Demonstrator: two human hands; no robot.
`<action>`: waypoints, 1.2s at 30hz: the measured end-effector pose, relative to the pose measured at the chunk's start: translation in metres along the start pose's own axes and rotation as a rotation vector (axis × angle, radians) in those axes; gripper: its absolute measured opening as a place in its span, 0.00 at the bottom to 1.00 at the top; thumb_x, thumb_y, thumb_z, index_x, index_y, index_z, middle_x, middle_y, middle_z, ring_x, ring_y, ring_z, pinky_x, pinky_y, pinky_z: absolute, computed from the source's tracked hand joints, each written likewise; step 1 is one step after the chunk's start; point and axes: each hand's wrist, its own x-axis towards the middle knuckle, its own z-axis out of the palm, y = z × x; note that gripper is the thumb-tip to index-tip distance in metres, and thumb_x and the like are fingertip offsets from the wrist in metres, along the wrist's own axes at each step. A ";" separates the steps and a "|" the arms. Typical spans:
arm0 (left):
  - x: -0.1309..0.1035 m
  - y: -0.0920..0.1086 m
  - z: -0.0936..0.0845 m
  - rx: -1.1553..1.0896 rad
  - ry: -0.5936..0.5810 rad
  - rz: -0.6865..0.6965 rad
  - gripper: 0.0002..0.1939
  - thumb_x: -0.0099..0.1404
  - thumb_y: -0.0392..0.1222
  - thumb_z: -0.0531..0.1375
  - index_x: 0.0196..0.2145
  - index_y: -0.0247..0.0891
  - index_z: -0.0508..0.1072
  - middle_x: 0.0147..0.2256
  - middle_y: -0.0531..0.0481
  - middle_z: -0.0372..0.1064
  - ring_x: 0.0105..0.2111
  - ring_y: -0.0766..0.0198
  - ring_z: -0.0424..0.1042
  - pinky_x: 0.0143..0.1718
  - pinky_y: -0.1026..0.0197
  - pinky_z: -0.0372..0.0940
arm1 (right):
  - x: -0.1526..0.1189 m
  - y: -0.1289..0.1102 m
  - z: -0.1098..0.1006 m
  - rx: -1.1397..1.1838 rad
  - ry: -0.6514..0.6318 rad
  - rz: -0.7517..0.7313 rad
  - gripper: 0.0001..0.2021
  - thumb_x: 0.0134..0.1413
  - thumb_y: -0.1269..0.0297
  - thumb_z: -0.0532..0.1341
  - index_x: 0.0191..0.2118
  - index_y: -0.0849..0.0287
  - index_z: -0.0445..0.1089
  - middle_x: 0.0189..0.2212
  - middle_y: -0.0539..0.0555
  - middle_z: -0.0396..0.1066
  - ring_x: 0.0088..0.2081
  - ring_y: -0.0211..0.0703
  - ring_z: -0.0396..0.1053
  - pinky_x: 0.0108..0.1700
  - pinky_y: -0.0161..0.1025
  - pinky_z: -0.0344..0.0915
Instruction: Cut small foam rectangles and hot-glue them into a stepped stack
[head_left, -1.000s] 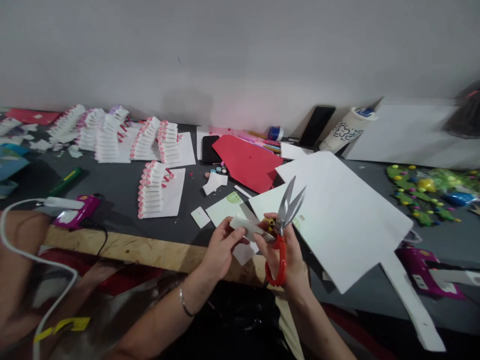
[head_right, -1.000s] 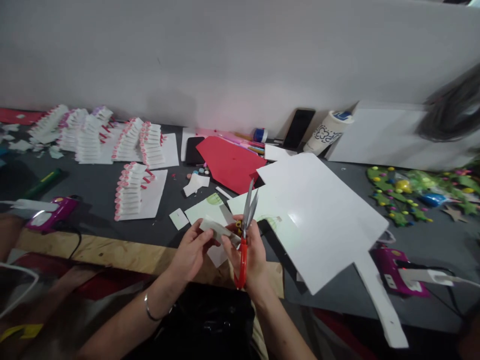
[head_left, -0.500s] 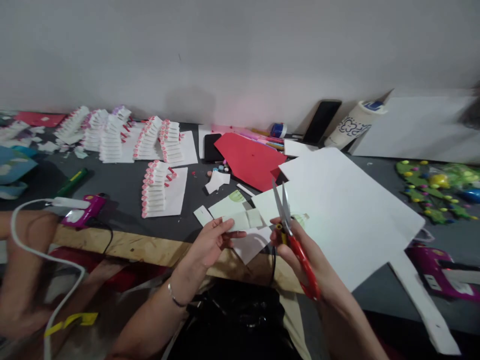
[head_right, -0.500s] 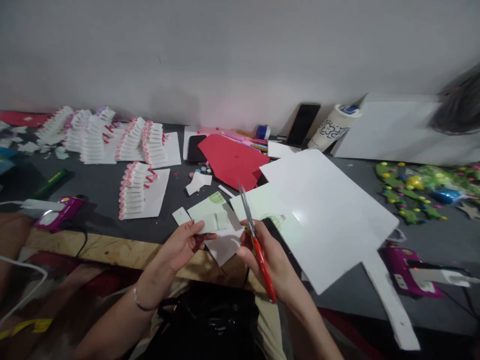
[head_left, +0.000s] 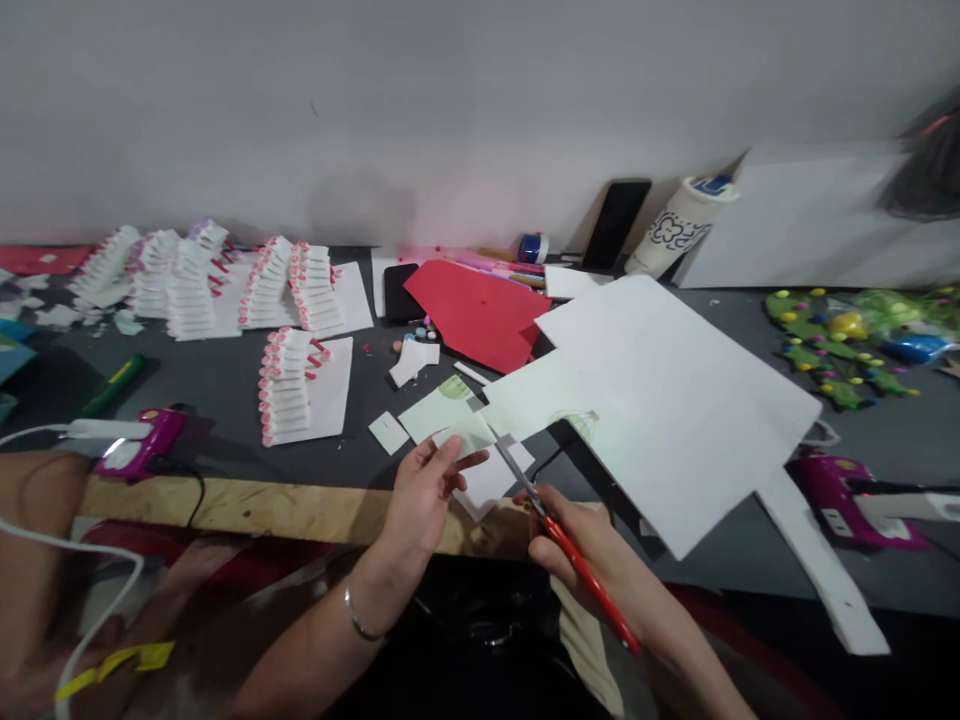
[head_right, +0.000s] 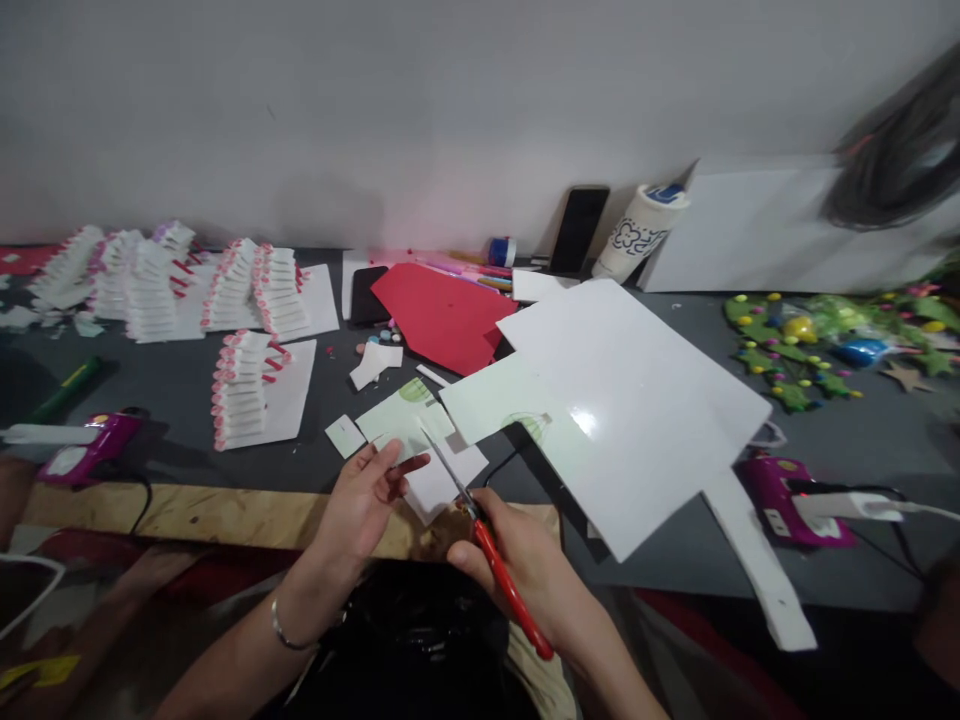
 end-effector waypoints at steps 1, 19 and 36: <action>-0.001 -0.002 0.001 0.020 -0.006 0.026 0.18 0.45 0.42 0.75 0.30 0.35 0.73 0.28 0.52 0.75 0.30 0.60 0.80 0.19 0.70 0.56 | 0.000 0.001 0.001 0.013 -0.011 0.013 0.34 0.59 0.31 0.45 0.44 0.59 0.67 0.26 0.52 0.70 0.25 0.41 0.66 0.28 0.36 0.60; -0.004 -0.009 0.003 0.124 -0.002 0.077 0.17 0.46 0.44 0.74 0.28 0.34 0.74 0.26 0.52 0.73 0.29 0.59 0.79 0.18 0.70 0.55 | 0.001 0.006 0.007 -0.061 0.036 0.084 0.37 0.54 0.26 0.43 0.41 0.58 0.66 0.23 0.51 0.69 0.24 0.43 0.67 0.27 0.36 0.57; -0.005 -0.014 0.000 0.138 0.010 0.035 0.17 0.48 0.46 0.74 0.31 0.35 0.74 0.29 0.51 0.76 0.26 0.65 0.78 0.19 0.70 0.55 | -0.003 0.019 0.023 -0.129 0.147 0.151 0.32 0.54 0.29 0.50 0.40 0.56 0.70 0.25 0.54 0.75 0.27 0.49 0.74 0.30 0.38 0.63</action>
